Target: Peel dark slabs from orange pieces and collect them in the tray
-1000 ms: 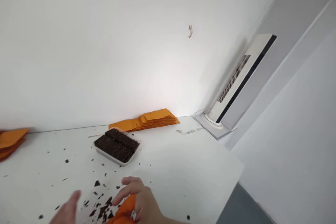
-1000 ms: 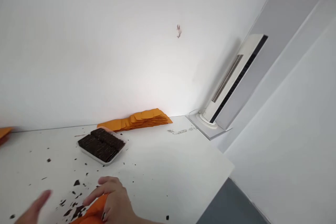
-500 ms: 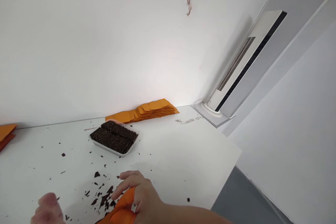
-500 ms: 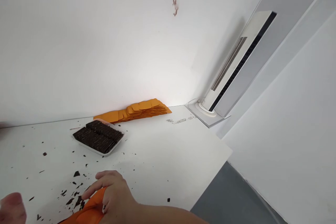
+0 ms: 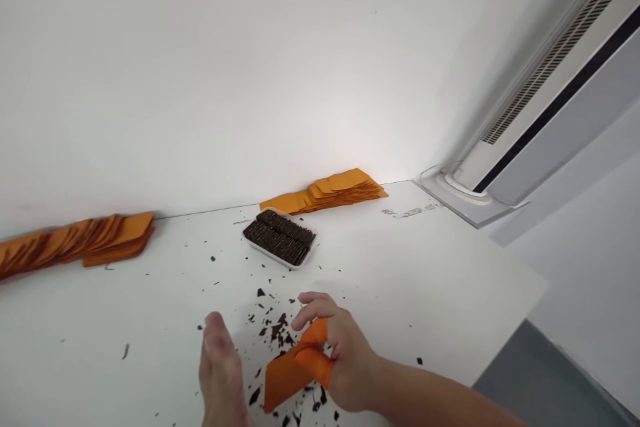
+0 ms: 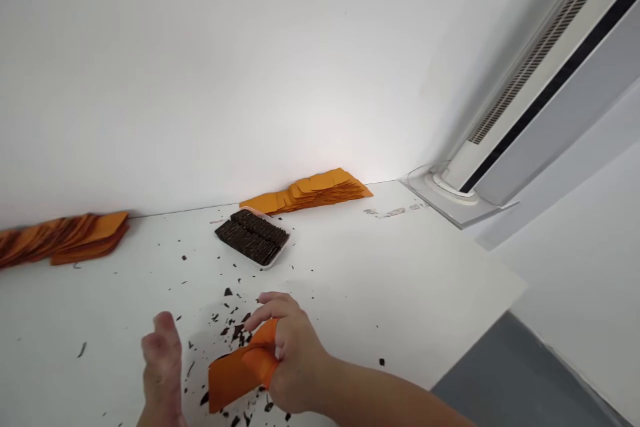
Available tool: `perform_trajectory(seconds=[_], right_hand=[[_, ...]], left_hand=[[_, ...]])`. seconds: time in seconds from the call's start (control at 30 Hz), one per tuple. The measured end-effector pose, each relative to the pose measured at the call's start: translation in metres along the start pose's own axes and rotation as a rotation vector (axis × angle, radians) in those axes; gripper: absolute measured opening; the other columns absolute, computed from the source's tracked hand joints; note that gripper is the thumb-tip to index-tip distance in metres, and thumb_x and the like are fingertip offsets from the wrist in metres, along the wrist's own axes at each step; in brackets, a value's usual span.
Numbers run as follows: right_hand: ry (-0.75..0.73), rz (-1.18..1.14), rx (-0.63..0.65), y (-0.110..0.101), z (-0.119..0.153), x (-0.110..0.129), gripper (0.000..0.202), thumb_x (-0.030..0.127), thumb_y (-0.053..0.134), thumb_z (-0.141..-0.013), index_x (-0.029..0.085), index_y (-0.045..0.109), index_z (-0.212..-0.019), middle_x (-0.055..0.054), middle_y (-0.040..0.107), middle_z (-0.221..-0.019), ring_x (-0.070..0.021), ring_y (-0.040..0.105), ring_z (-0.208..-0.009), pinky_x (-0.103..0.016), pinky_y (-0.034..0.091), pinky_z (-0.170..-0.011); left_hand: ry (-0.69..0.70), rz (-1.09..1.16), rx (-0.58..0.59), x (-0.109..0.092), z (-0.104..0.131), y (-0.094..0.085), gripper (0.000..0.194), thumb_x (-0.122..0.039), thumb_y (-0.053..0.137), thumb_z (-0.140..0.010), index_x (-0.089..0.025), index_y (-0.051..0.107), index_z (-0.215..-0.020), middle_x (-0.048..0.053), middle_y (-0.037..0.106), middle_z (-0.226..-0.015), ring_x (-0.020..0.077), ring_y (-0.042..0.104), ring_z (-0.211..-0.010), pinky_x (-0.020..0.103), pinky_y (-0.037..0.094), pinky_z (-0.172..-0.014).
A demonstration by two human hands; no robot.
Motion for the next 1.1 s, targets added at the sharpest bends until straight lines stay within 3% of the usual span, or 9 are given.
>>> perform_trajectory(seconds=[0.13, 0.23, 0.3, 0.37, 0.5, 0.7, 0.77, 0.87, 1.1], right_hand=[[-0.020, 0.036, 0.010, -0.001, 0.000, 0.001, 0.020, 0.010, 0.058, -0.077, 0.024, 0.058, -0.091, -0.010, 0.060, -0.112, -0.0271, 0.042, -0.132, -0.048, 0.049, -0.097], [-0.122, 0.090, 0.014, -0.006, -0.001, 0.008, 0.013, 0.011, 0.058, -0.080, 0.023, 0.058, -0.084, -0.009, 0.061, -0.111, -0.0266, 0.046, -0.129, -0.049, 0.047, -0.101], [-0.182, 0.120, -0.002, -0.011, -0.002, 0.013, 0.011, 0.012, 0.057, -0.083, 0.023, 0.059, -0.082, -0.008, 0.062, -0.111, -0.0262, 0.047, -0.128, -0.049, 0.045, -0.102], [-0.199, 0.141, -0.044, -0.016, -0.002, 0.013, 0.010, 0.015, 0.057, -0.086, 0.022, 0.061, -0.080, -0.008, 0.061, -0.114, -0.0262, 0.047, -0.128, -0.049, 0.044, -0.104], [-0.131, 0.144, -0.044, -0.019, -0.002, 0.007, 0.014, 0.018, 0.055, -0.089, 0.021, 0.062, -0.077, -0.007, 0.061, -0.117, -0.0272, 0.045, -0.131, -0.050, 0.045, -0.103], [-0.190, 0.142, -0.047, -0.019, 0.003, 0.015, 0.015, 0.017, 0.054, -0.090, 0.022, 0.064, -0.079, -0.007, 0.061, -0.116, -0.0280, 0.045, -0.131, -0.050, 0.044, -0.104], [-0.213, 0.127, -0.053, -0.018, 0.006, 0.017, 0.013, 0.018, 0.055, -0.090, 0.023, 0.064, -0.082, -0.006, 0.060, -0.116, -0.0277, 0.045, -0.131, -0.048, 0.044, -0.105], [-0.212, 0.088, -0.053, -0.013, 0.010, 0.016, 0.011, 0.020, 0.056, -0.091, 0.025, 0.065, -0.086, -0.007, 0.059, -0.118, -0.0273, 0.044, -0.131, -0.046, 0.044, -0.105], [-0.004, -0.018, -0.053, -0.006, 0.009, -0.007, 0.019, 0.033, 0.057, -0.091, 0.029, 0.065, -0.108, -0.008, 0.054, -0.126, -0.0242, 0.059, -0.110, -0.038, 0.053, -0.090]], left_hand=[[0.054, -0.022, 0.014, -0.008, 0.001, 0.001, 0.139, -0.067, 0.080, -0.058, -0.030, -0.017, -0.152, 0.009, -0.006, -0.162, 0.0445, -0.002, -0.145, 0.069, 0.015, -0.114], [0.143, -0.005, 0.050, -0.023, 0.003, -0.004, 0.132, -0.071, 0.076, -0.061, -0.026, -0.006, -0.155, 0.014, -0.007, -0.162, 0.0455, -0.004, -0.145, 0.068, 0.012, -0.114], [0.178, 0.035, 0.098, -0.033, 0.003, -0.008, 0.103, -0.067, 0.069, -0.073, -0.026, 0.017, -0.152, 0.016, 0.001, -0.161, 0.0440, 0.002, -0.146, 0.068, 0.015, -0.113], [0.166, 0.147, 0.180, -0.039, 0.002, -0.007, 0.070, -0.060, 0.063, -0.082, -0.026, 0.038, -0.138, 0.015, 0.023, -0.157, 0.0390, 0.010, -0.147, 0.065, 0.021, -0.113], [0.010, 0.364, 0.287, -0.039, 0.001, -0.001, 0.028, -0.037, 0.046, -0.098, -0.024, 0.049, -0.122, 0.013, 0.040, -0.146, 0.0287, 0.032, -0.140, 0.056, 0.031, -0.111], [0.028, 0.369, 0.317, -0.049, -0.003, -0.001, 0.024, -0.032, 0.048, -0.095, -0.019, 0.056, -0.114, 0.013, 0.054, -0.127, 0.0264, 0.051, -0.119, 0.046, 0.043, -0.099], [0.049, 0.317, 0.362, -0.054, -0.004, 0.001, 0.018, -0.032, 0.049, -0.094, -0.018, 0.060, -0.096, 0.011, 0.062, -0.103, 0.0231, 0.058, -0.098, 0.038, 0.048, -0.083], [0.069, 0.254, 0.404, -0.055, -0.004, 0.004, 0.023, -0.028, 0.045, -0.095, -0.018, 0.055, -0.077, 0.004, 0.056, -0.073, 0.0163, 0.053, -0.068, 0.028, 0.042, -0.061], [0.096, 0.290, 0.300, -0.046, -0.006, 0.004, 0.025, -0.030, 0.041, -0.096, -0.018, 0.057, -0.080, 0.004, 0.057, -0.074, 0.0159, 0.054, -0.067, 0.026, 0.040, -0.060]])
Point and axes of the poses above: each hand's wrist, its own z-axis away from the middle knuckle, its own y-axis out of the palm, x = y × z, the point moved 7 cm from there along -z, towards the middle knuckle
